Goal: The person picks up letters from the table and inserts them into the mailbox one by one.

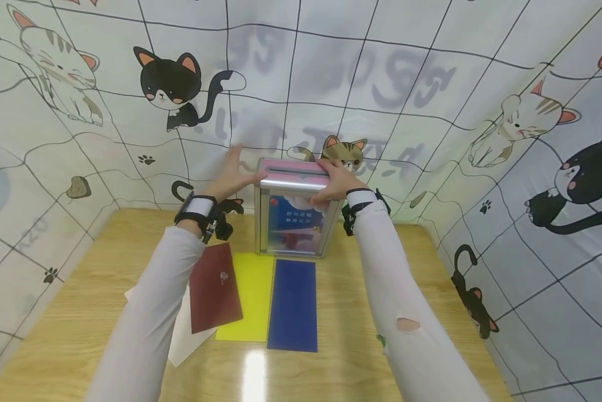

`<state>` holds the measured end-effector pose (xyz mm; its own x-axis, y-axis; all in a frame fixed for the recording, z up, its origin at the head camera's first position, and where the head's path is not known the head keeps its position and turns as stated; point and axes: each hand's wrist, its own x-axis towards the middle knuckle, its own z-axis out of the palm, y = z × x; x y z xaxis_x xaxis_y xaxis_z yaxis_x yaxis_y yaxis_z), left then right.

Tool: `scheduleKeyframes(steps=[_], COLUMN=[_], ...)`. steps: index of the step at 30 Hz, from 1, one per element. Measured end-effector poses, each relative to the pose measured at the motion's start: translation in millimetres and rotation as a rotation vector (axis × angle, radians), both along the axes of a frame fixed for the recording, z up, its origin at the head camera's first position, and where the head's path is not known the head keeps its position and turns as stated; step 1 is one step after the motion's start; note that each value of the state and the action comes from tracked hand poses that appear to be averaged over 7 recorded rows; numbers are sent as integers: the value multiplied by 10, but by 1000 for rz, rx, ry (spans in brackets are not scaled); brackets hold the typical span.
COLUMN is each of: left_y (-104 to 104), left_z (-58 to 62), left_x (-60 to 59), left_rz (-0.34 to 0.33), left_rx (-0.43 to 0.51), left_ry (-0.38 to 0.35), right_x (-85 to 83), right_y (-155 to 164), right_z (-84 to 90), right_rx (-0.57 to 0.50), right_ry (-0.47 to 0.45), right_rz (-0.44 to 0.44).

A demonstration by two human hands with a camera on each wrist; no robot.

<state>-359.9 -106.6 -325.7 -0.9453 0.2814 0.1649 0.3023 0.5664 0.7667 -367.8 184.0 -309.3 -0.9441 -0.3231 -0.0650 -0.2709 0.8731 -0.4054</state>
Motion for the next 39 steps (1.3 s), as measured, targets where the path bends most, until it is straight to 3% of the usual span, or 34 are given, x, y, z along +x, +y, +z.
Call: scheduleKeyframes(steps=[7,15,23,29,33,39], left_y=[-506,-839,-940,-929,-934,-939], left_z=[-294,-722,-1016,-1328,-1536,-1807], left_x=[141,273,434,534,600,673], left_rz=[64,62,69,77,82,76], left_rx=[-96,-177,-262,-244,-246,-320], left_ry=[-85,-127,-196,-191,-231,-239], right_x=[62,120,115,56,28,66], right_y=[-31,-31,-44,-34,-22,-18], right_z=[55,101,96,35,12,46], right_rx=[14,27,15,-13,-17,-9], right_ry=[-4,-7,-9,-2,9,15], right_rz=[-4,-10,-7,3,1,-2])
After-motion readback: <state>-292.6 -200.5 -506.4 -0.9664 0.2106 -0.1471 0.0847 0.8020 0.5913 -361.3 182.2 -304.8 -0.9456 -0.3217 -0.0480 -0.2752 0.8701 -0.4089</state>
